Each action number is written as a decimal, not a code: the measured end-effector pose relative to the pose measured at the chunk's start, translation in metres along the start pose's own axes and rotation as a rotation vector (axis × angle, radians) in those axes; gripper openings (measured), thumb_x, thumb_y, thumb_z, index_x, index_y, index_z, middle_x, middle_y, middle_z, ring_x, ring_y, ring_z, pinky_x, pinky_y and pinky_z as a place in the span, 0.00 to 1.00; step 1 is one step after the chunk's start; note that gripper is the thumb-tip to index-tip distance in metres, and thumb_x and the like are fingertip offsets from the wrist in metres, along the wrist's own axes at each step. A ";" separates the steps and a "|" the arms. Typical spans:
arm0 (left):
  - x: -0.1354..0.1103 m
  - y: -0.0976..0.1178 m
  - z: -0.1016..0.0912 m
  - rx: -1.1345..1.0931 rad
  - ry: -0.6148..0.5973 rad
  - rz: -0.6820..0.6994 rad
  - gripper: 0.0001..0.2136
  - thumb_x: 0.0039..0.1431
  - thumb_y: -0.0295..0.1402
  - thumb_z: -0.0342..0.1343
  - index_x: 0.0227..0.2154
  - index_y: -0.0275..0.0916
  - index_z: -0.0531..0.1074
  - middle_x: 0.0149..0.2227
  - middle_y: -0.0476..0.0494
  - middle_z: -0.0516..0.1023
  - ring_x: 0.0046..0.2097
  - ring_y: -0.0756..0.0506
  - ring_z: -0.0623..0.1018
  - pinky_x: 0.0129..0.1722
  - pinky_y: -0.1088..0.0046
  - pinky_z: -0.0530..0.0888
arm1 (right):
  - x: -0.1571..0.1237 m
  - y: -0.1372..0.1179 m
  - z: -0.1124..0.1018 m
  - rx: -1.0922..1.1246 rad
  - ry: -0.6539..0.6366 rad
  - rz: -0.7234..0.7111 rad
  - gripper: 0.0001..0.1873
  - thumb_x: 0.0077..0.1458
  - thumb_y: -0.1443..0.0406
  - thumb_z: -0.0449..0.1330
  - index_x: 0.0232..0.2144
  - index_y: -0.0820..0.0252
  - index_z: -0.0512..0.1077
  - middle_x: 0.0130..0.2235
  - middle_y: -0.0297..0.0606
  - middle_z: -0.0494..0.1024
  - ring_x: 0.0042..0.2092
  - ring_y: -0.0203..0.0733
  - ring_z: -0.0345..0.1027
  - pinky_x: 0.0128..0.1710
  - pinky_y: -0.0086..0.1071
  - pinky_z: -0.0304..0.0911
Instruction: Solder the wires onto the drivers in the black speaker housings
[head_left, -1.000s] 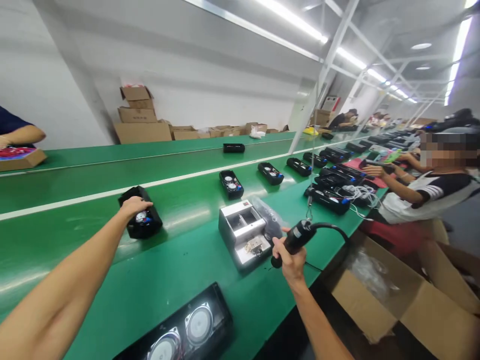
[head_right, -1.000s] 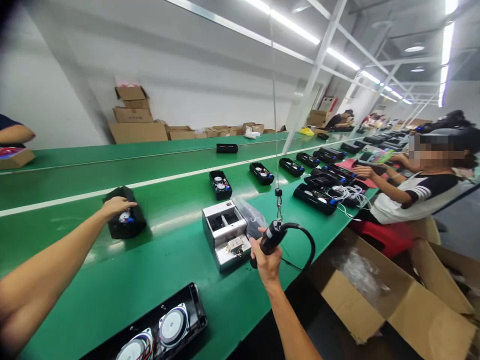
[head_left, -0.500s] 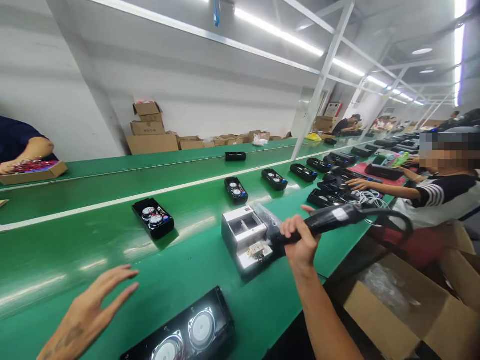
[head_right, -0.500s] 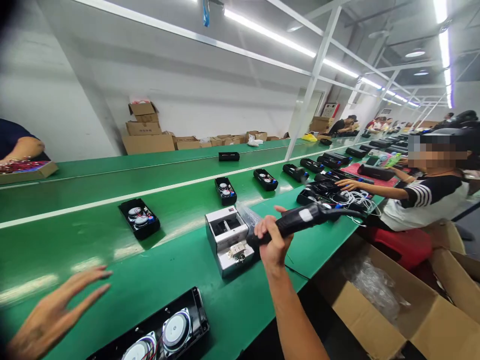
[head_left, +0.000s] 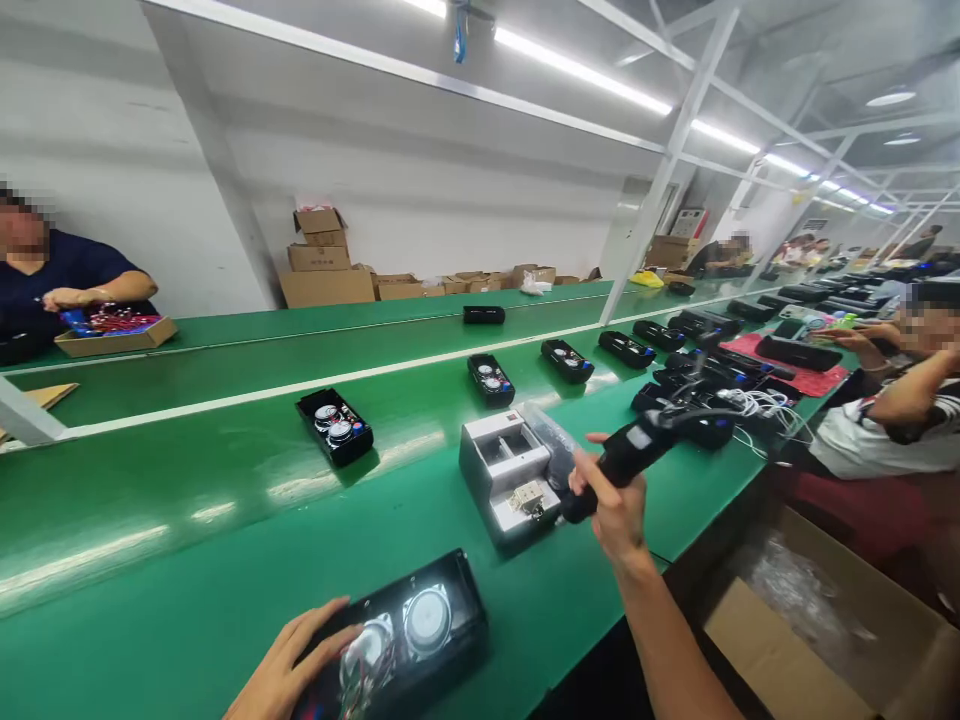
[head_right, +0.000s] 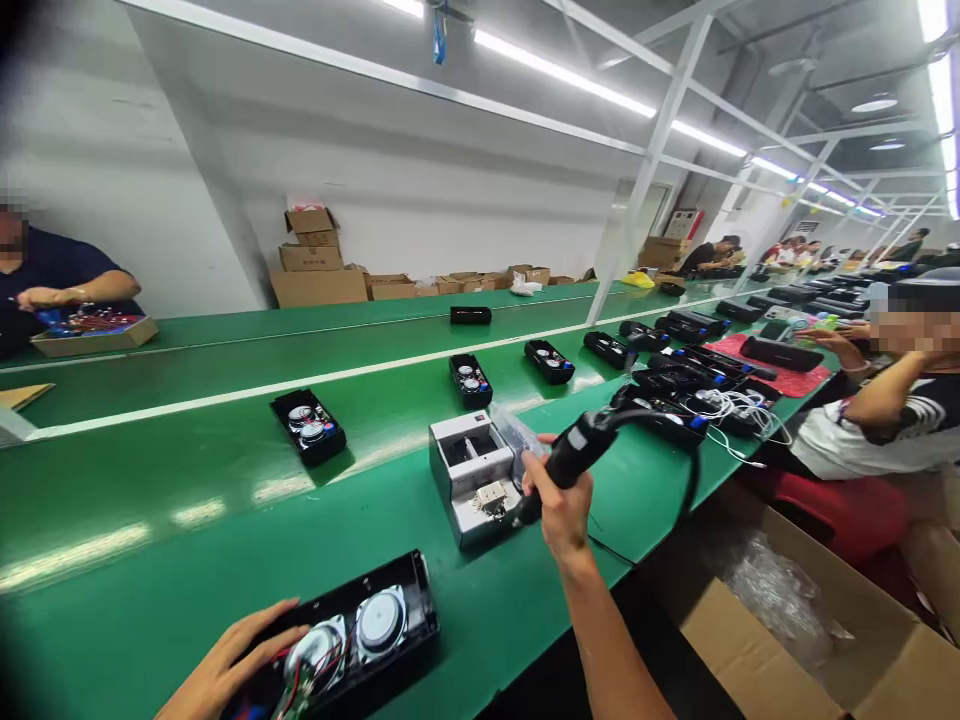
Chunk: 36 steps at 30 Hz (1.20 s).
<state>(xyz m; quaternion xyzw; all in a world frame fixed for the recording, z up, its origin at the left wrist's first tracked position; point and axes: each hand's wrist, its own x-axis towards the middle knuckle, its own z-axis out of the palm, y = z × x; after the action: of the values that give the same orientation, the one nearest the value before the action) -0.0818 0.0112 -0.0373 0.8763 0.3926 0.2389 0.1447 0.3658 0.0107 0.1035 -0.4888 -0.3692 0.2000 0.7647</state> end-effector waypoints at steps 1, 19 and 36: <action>0.012 0.004 -0.004 -0.020 -0.005 -0.003 0.35 0.45 0.32 0.68 0.60 0.57 0.74 0.66 0.43 0.74 0.61 0.33 0.78 0.58 0.55 0.80 | -0.004 0.012 -0.008 -0.119 -0.030 0.048 0.24 0.51 0.55 0.73 0.46 0.58 0.72 0.20 0.21 0.66 0.22 0.35 0.60 0.30 0.33 0.61; 0.047 0.033 -0.021 -0.115 0.005 -0.042 0.49 0.50 0.26 0.70 0.72 0.52 0.51 0.74 0.34 0.57 0.75 0.29 0.58 0.69 0.40 0.67 | -0.163 0.065 0.105 -0.247 -0.730 -0.493 0.07 0.67 0.69 0.62 0.43 0.53 0.79 0.39 0.36 0.87 0.42 0.43 0.80 0.48 0.40 0.71; 0.047 0.070 0.001 0.108 0.021 0.028 0.28 0.50 0.17 0.57 0.53 0.49 0.73 0.46 0.44 0.82 0.55 0.35 0.76 0.60 0.44 0.75 | -0.108 0.031 0.105 -0.960 -1.565 -0.526 0.15 0.65 0.73 0.53 0.41 0.56 0.79 0.41 0.38 0.84 0.36 0.41 0.73 0.34 0.35 0.53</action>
<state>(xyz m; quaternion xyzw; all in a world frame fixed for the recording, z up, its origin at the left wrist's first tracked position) -0.0114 0.0014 0.0071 0.8858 0.3940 0.2284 0.0896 0.2175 0.0150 0.0623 -0.3793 -0.9168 0.1190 0.0393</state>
